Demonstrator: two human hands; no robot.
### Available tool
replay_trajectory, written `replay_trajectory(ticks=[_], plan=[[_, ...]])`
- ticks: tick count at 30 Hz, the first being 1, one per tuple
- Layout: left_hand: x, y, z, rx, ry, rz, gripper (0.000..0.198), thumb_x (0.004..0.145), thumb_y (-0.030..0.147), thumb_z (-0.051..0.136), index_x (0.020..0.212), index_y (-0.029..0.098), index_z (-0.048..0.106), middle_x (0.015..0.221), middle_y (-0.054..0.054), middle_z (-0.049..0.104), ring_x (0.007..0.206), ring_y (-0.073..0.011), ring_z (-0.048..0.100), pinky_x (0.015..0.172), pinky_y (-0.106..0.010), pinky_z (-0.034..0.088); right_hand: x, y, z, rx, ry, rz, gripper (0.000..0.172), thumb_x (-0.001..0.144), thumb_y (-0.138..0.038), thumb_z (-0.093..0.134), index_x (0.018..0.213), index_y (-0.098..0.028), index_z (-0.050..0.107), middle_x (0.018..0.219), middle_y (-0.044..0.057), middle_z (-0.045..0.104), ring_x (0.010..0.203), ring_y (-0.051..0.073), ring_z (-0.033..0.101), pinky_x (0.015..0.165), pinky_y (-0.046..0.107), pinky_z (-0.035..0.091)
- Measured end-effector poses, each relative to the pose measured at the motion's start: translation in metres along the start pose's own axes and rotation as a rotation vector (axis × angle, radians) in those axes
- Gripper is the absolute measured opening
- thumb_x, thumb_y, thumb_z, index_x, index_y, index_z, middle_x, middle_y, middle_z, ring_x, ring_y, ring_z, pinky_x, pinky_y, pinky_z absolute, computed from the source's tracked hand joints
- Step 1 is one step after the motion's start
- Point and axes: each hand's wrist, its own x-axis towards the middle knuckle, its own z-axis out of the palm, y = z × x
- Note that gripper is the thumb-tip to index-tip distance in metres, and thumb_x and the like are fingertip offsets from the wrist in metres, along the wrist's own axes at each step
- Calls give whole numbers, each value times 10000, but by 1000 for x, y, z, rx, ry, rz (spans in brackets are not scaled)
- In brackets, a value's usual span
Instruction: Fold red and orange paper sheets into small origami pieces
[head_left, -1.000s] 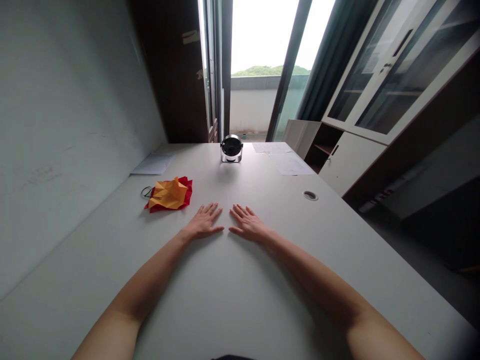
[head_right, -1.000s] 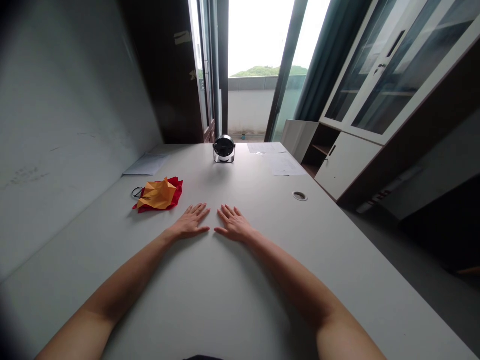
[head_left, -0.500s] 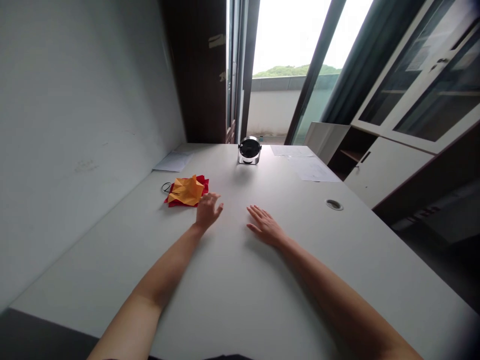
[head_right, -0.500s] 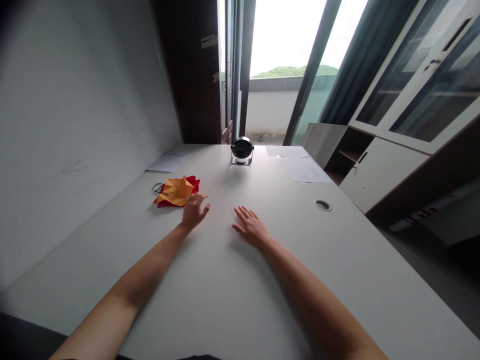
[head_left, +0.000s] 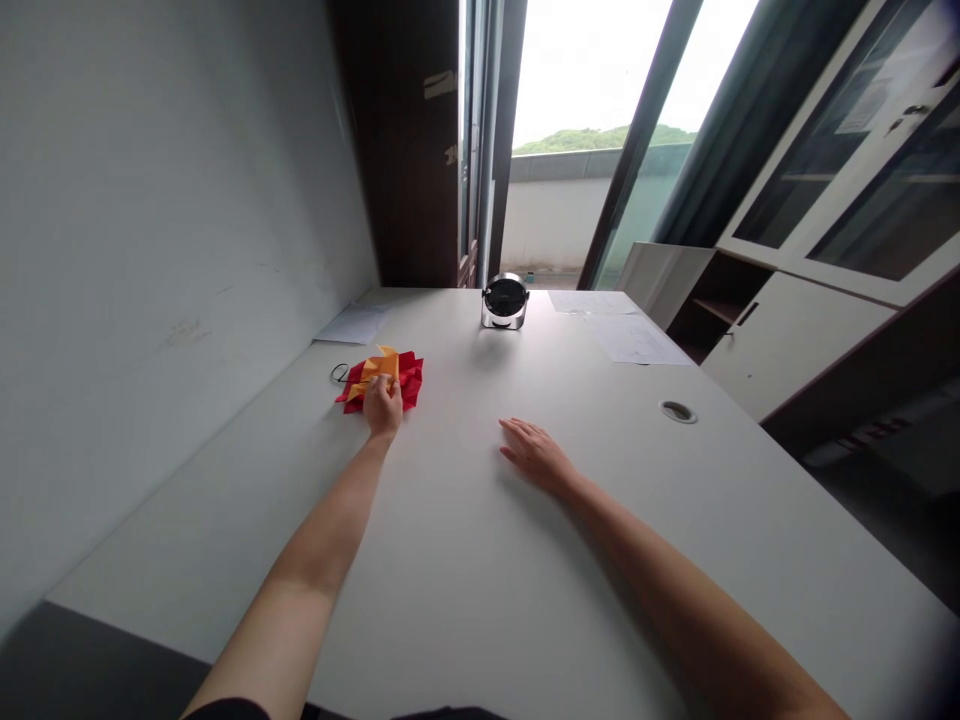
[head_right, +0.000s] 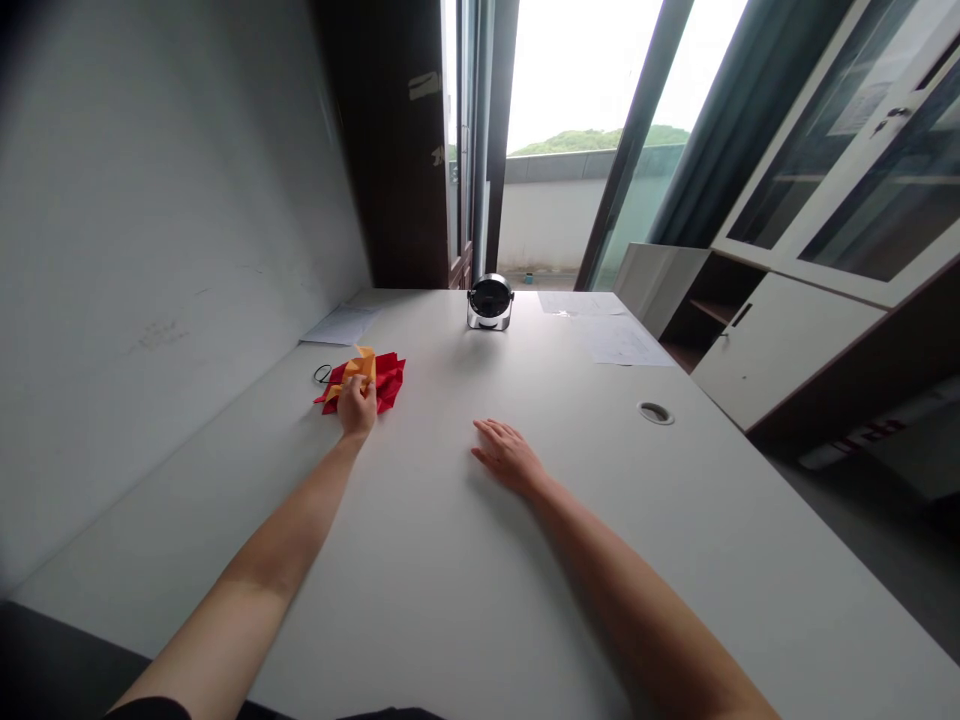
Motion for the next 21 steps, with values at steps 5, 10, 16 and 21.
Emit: replay_trajectory(ticks=[5, 10, 16, 21], plan=[[-12, 28, 1, -242, -59, 244, 116, 957, 271, 531, 936, 186, 606, 956, -91, 627, 916, -214, 594, 875, -349, 483, 1, 0, 1, 47, 43, -27, 545, 976, -472, 504, 1471, -244, 491, 1449, 117, 560, 1363, 297, 498, 1147, 503, 393], [-45, 69, 2, -326, -327, 446, 134, 961, 258, 516, 991, 225, 642, 1134, -76, 667, 1062, -202, 623, 934, -327, 489, 3, 3, -1, 194, 161, 49, 439, 983, -444, 500, 1375, -259, 574, 1335, 104, 646, 1255, 283, 584, 1065, 496, 468], [-69, 87, -1, -339, -822, 743, 206, 930, 404, 593, 951, 239, 716, 1024, -49, 736, 1001, -214, 650, 1079, -420, 391, 1, 8, -16, 341, 592, 215, 330, 1003, -410, 464, 1188, -208, 648, 1136, 107, 708, 995, 237, 675, 925, 430, 536], [-65, 76, 4, -333, -820, 635, 319, 985, 413, 482, 893, 211, 712, 890, -61, 712, 891, -213, 636, 992, -392, 438, -3, -2, -30, 254, 672, 147, 271, 1011, -373, 461, 1105, -226, 668, 1100, 102, 693, 1078, 252, 623, 971, 436, 499]])
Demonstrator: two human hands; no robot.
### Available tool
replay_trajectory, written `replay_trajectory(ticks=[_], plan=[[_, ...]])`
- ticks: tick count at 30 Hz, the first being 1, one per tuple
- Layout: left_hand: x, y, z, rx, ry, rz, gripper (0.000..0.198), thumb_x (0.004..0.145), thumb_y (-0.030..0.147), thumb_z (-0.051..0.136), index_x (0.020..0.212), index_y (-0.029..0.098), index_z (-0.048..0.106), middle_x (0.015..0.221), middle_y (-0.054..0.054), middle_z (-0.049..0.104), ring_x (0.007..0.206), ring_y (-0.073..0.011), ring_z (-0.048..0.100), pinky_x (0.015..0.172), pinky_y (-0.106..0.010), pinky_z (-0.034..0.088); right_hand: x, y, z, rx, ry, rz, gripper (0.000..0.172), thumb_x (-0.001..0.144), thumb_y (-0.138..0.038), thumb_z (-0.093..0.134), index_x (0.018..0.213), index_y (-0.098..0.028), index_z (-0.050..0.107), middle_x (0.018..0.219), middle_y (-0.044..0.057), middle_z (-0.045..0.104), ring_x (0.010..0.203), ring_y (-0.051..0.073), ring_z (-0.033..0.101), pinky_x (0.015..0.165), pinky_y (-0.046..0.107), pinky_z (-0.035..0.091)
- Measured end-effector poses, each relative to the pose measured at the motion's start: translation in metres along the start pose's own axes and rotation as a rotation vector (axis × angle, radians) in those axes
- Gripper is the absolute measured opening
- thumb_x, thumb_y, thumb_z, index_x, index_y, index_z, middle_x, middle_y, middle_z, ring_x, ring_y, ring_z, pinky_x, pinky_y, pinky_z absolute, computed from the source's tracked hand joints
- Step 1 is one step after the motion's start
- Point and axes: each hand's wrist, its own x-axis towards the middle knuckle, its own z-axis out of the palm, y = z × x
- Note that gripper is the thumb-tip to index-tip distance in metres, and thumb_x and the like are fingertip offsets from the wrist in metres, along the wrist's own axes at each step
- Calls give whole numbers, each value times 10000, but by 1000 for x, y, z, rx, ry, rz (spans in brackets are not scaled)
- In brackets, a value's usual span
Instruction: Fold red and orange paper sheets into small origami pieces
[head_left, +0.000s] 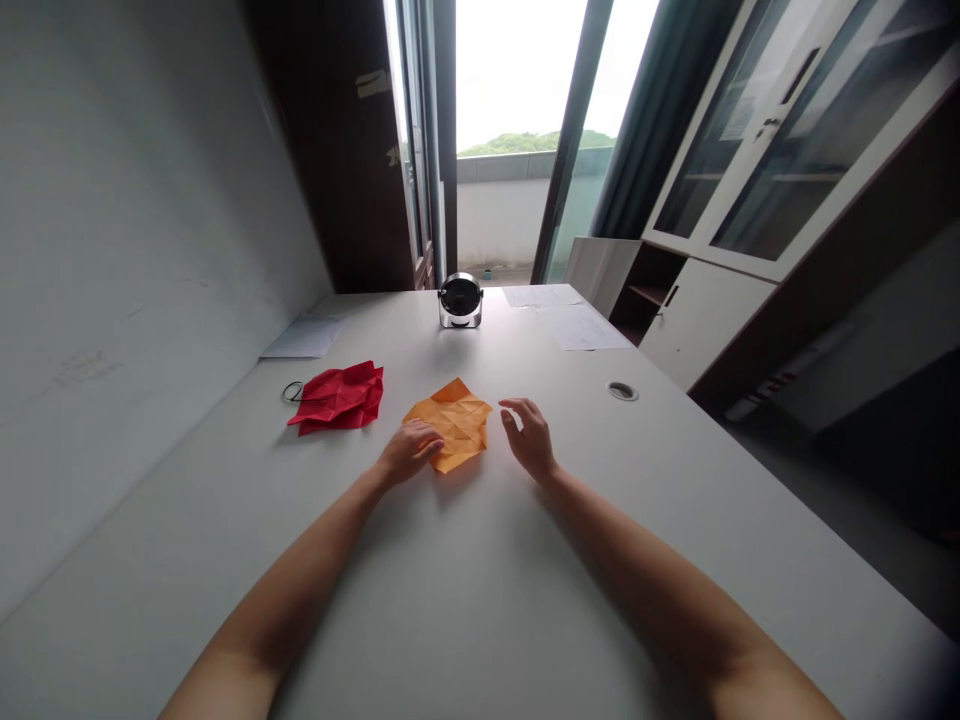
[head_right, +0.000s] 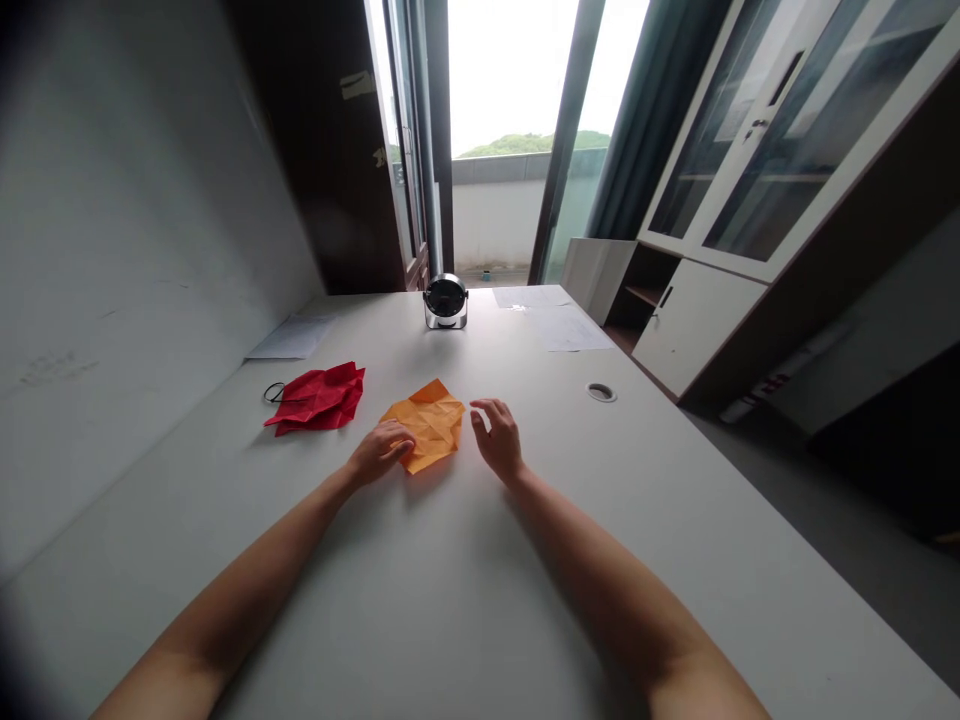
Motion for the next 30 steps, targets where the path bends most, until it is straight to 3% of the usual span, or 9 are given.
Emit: replay_trajectory(ticks=[3, 6, 9, 12, 16, 19, 23, 26, 30], plan=[[-2, -6, 5, 58, 32, -46, 256, 895, 391, 627, 1077, 225, 699, 1009, -80, 689, 986, -241, 620, 920, -374, 480, 1, -7, 2, -7, -163, -122, 266, 1001, -382, 497, 1153, -248, 669, 1230, 97, 672, 1203, 254, 571, 1040, 444, 457], [-4, -9, 10, 71, -18, -33, 430, 843, 372, 689, 1254, 258, 642, 1153, -89, 658, 1076, -252, 600, 932, -379, 494, 1, -5, 7, -62, -329, -211, 282, 994, -407, 521, 1181, -263, 675, 1283, 79, 665, 1306, 257, 508, 1132, 483, 355], [-4, -16, 11, 67, -64, -8, 486, 850, 414, 686, 1311, 276, 623, 1313, -96, 613, 1213, -274, 556, 1069, -439, 431, 0, 3, 8, -121, -403, -225, 283, 1013, -410, 489, 946, -258, 718, 992, 49, 737, 1139, 229, 599, 1176, 502, 264], [-4, -25, 10, 94, -66, -65, 578, 830, 483, 704, 1357, 270, 603, 1476, -107, 518, 1399, -338, 414, 1195, -544, 262, 0, 7, 3, -140, -382, -192, 350, 1025, -410, 458, 828, -244, 696, 789, 29, 693, 894, 197, 626, 1152, 474, 305], [-4, -31, 4, 54, -144, -92, 722, 822, 528, 708, 1465, 267, 507, 1554, -119, 443, 1462, -353, 340, 1224, -572, 176, 3, 2, -2, -85, -319, -190, 299, 1007, -439, 480, 1078, -247, 697, 1090, 96, 696, 1043, 239, 608, 1022, 430, 442], [-5, -28, -1, -1, -241, -8, 684, 827, 532, 708, 1450, 315, 526, 1558, -87, 449, 1474, -332, 337, 1235, -557, 150, 6, -1, 0, -19, -315, -185, 372, 995, -476, 487, 1239, -248, 651, 1275, 114, 651, 1187, 268, 569, 1059, 455, 417], [-5, -25, -3, -23, -259, 23, 673, 804, 538, 732, 1419, 326, 560, 1562, -75, 446, 1488, -318, 319, 1244, -532, 149, 6, 2, 1, 137, -524, 19, 462, 1028, -497, 371, 1036, -210, 733, 869, 59, 735, 837, 201, 667, 870, 353, 495], [-5, -27, -1, -21, -229, -10, 739, 793, 554, 738, 1453, 300, 523, 1567, -94, 436, 1489, -319, 319, 1243, -539, 158, 3, 5, -5, 190, -697, 173, 509, 1011, -519, 385, 919, -182, 755, 639, 6, 655, 564, 132, 571, 621, 257, 445], [-6, -33, 3, -19, -172, -47, 695, 800, 545, 732, 1417, 270, 564, 1559, -119, 442, 1473, -333, 344, 1226, -560, 200, 2, 6, -12, 134, -773, 129, 443, 973, -478, 470, 791, -184, 746, 532, -28, 562, 472, 97, 440, 534, 233, 359]])
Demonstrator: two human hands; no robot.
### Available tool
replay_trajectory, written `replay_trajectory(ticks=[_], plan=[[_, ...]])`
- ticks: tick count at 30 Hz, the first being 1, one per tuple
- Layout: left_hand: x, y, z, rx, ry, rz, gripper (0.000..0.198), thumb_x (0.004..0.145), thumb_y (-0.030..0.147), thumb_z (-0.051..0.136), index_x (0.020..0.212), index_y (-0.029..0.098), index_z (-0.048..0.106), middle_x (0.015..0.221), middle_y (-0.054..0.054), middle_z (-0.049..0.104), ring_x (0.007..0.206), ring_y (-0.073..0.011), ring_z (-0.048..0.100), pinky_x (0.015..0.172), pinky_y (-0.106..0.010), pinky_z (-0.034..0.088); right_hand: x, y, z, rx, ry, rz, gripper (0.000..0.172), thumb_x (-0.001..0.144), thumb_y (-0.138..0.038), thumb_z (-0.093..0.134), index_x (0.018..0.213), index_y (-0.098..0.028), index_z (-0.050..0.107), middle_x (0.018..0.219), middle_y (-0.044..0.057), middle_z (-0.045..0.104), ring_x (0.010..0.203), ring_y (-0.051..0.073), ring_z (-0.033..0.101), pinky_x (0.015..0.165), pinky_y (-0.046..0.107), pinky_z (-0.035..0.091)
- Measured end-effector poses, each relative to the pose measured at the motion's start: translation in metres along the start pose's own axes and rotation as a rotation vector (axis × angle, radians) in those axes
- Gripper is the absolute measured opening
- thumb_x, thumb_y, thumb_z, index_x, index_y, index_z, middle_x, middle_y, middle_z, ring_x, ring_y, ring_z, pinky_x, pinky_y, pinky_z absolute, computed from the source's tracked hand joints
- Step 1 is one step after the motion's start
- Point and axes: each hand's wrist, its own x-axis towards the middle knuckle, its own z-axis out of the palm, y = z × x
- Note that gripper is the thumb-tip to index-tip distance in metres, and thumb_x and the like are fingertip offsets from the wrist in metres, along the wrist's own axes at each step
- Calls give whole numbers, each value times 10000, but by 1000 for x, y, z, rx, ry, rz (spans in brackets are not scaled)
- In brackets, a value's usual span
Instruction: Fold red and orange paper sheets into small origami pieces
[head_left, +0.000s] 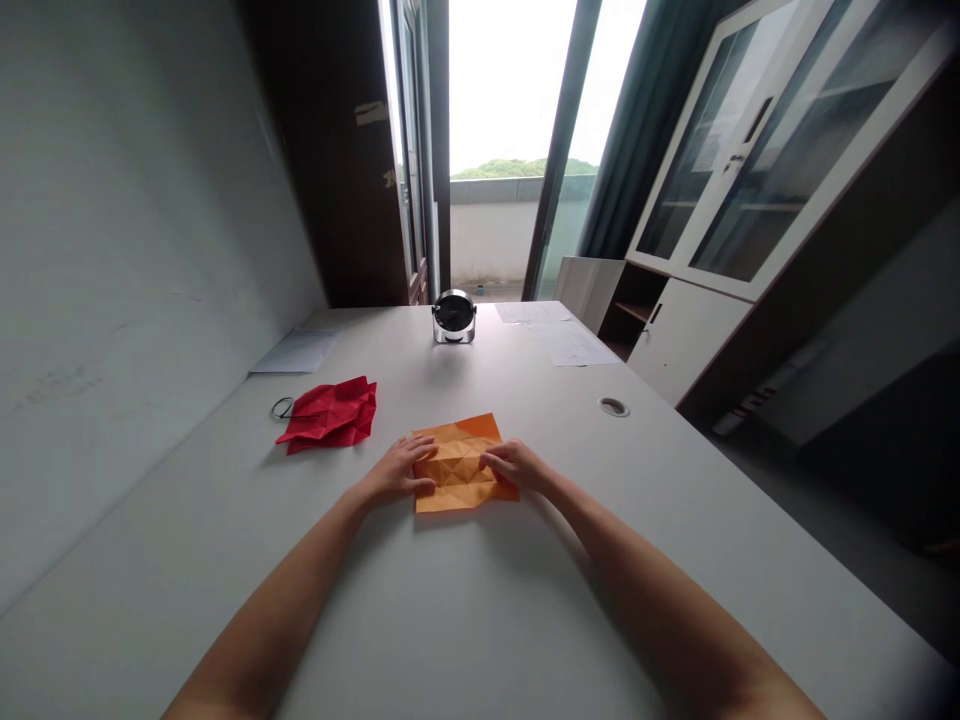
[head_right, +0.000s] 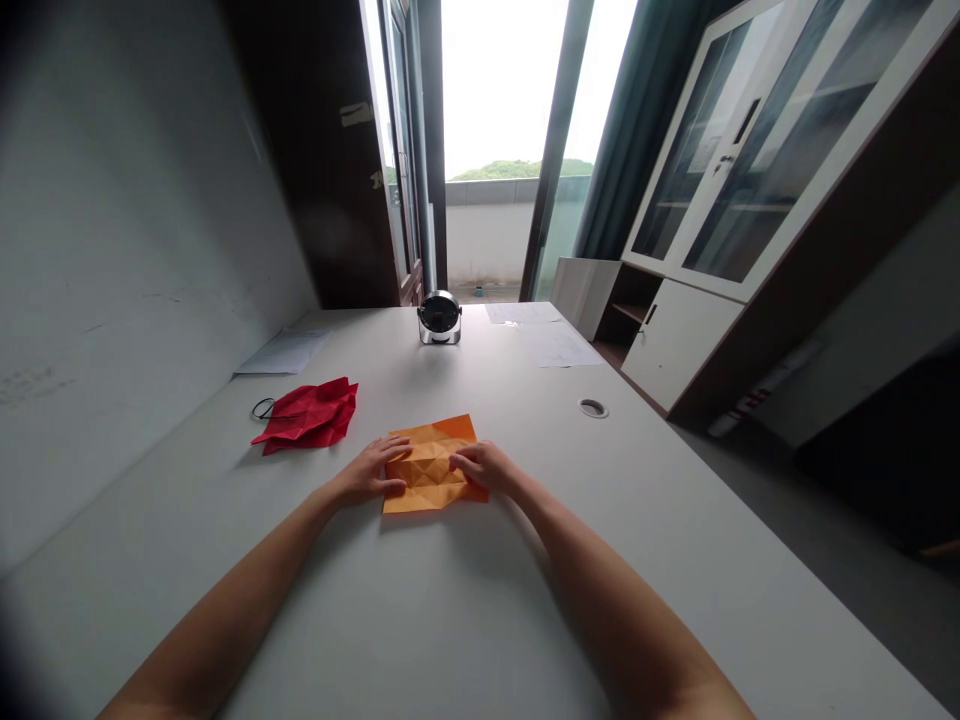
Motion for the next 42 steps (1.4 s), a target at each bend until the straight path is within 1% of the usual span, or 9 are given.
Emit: replay_trajectory(ticks=[5, 10, 13, 20, 24, 28, 32, 36, 42], plan=[[1, -1, 3, -14, 98, 14, 514, 815, 470, 730, 1282, 262, 669, 1467, -118, 550, 1390, -318, 462, 1189, -525, 307, 1, -1, 7, -289, 149, -80, 169, 888, -331, 620, 972, -249, 743, 820, 12, 671, 694, 149, 567, 683, 275, 456], [2, 3, 4, -83, 213, 10, 273, 853, 322, 674, 1113, 259, 729, 1286, -90, 680, 1221, -257, 601, 1103, -451, 431, 4, 3, 13, -459, 262, -180, 602, 798, -375, 762, 1363, -272, 582, 1320, 132, 593, 1228, 309, 521, 1032, 484, 448], [2, 5, 3, -144, 260, -3, 143, 872, 275, 623, 953, 244, 737, 1124, -72, 738, 1077, -227, 660, 1010, -403, 495, 6, 10, 15, -464, 267, -204, 558, 808, -371, 759, 1330, -262, 595, 1396, 128, 564, 1341, 325, 451, 1120, 546, 361], [2, 22, 3, -343, 416, -117, 199, 923, 373, 567, 928, 220, 695, 941, -36, 746, 891, -187, 680, 840, -301, 524, 9, 19, 14, -321, 305, -192, 58, 870, -299, 665, 870, -247, 690, 1161, 63, 706, 1264, 278, 537, 1124, 549, 334], [3, 33, 2, -454, 511, -168, 259, 925, 435, 562, 908, 199, 665, 836, -29, 706, 786, -167, 647, 742, -262, 510, 9, 14, 13, -171, 355, -188, 114, 916, -282, 576, 858, -238, 662, 982, 40, 731, 1042, 218, 648, 1129, 517, 334], [3, 34, -1, -543, 571, -196, 265, 918, 439, 574, 908, 184, 645, 799, -25, 659, 740, -154, 601, 673, -244, 481, 7, 4, 12, -10, 401, -90, 161, 924, -334, 538, 862, -230, 645, 795, 15, 680, 730, 164, 597, 826, 351, 506], [4, 32, -4, -637, 624, -230, 256, 915, 428, 565, 913, 180, 628, 767, -12, 638, 691, -142, 570, 633, -236, 456, 7, -4, 12, 206, 401, -41, 207, 899, -414, 589, 949, -222, 647, 771, 6, 650, 712, 158, 578, 726, 315, 492], [6, 30, -2, -687, 649, -261, 241, 898, 415, 575, 913, 180, 623, 760, -7, 643, 681, -138, 567, 631, -235, 452, 8, -7, 11, 534, 320, 36, 476, 837, -482, 688, 1225, -232, 572, 769, -16, 616, 702, 152, 578, 663, 282, 478], [7, 24, 3, -719, 635, -306, 246, 883, 425, 592, 927, 185, 622, 781, 0, 650, 701, -133, 570, 649, -227, 440, 6, -8, 9, 692, 283, 133, 337, 789, -505, 722, 841, -192, 610, 743, -6, 600, 686, 143, 550, 631, 264, 448]])
